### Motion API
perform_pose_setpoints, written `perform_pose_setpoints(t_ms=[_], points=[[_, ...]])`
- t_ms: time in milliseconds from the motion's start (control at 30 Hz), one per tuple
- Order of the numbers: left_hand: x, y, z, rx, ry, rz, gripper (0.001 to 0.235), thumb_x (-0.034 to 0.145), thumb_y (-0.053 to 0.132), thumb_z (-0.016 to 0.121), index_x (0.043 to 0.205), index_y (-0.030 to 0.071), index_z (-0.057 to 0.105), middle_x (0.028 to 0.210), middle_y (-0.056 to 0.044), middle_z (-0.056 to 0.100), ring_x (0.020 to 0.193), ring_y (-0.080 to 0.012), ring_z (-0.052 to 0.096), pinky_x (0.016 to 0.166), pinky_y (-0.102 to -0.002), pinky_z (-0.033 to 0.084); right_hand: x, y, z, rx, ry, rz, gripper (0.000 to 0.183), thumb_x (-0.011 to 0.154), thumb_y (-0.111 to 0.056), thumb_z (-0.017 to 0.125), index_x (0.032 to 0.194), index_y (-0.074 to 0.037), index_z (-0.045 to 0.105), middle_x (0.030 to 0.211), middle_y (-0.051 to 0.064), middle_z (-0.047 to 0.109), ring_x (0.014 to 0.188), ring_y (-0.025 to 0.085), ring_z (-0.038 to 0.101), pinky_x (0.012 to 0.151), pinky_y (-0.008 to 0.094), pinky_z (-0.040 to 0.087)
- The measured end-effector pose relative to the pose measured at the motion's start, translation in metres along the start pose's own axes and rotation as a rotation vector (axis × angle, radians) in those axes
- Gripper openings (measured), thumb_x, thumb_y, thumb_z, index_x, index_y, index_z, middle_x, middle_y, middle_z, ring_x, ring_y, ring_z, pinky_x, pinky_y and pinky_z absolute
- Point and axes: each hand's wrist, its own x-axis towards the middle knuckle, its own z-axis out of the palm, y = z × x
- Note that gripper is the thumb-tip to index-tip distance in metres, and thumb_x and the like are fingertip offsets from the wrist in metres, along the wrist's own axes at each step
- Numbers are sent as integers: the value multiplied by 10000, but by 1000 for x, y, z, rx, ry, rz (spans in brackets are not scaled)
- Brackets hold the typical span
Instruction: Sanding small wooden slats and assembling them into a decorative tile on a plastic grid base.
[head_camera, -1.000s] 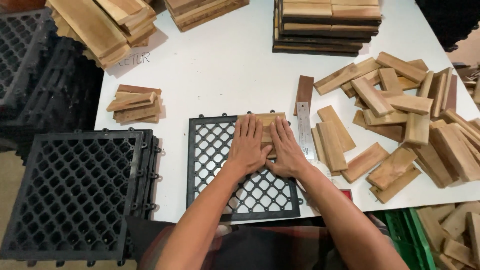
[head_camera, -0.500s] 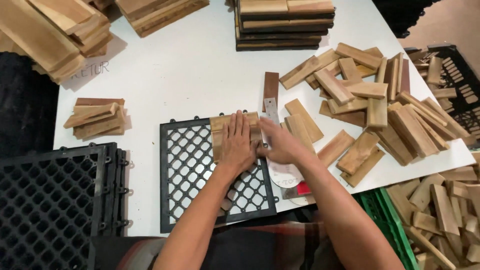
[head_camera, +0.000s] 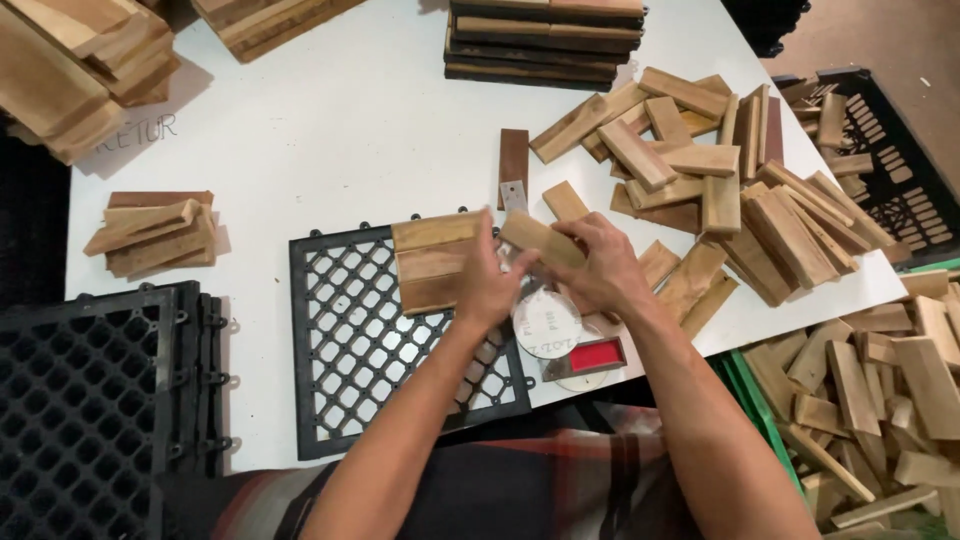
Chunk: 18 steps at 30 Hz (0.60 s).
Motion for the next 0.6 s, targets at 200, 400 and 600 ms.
perform_pose_setpoints(t_ms=[200,400,600], points=[[-23,3,-97,-128,-2,263,331,743,155,903,1054,147,789,915,-13,805,880,-1,681,793,-253,615,-18,-47,19,208,107,-398,465,739,-168,893,1154,-161,682,936,8,658,894,192,655,798,341,572],[-52,19,-130,-327,104,244,291,746,-15,878,1017,48,793,914,-111,804,838,-52,680,759,-259,647,-19,-59,32,278,228,-453,243,789,-172,882,979,-222,739,875,-66,689,810,131,636,787,294,555],[-61,19,-133,-116,203,198,287,715,68,915,982,119,821,926,-92,795,899,-181,755,781,-304,637,-24,-65,20,469,148,-405,276,784,-80,892,1022,-147,768,848,-18,722,811,94,660,850,260,554]])
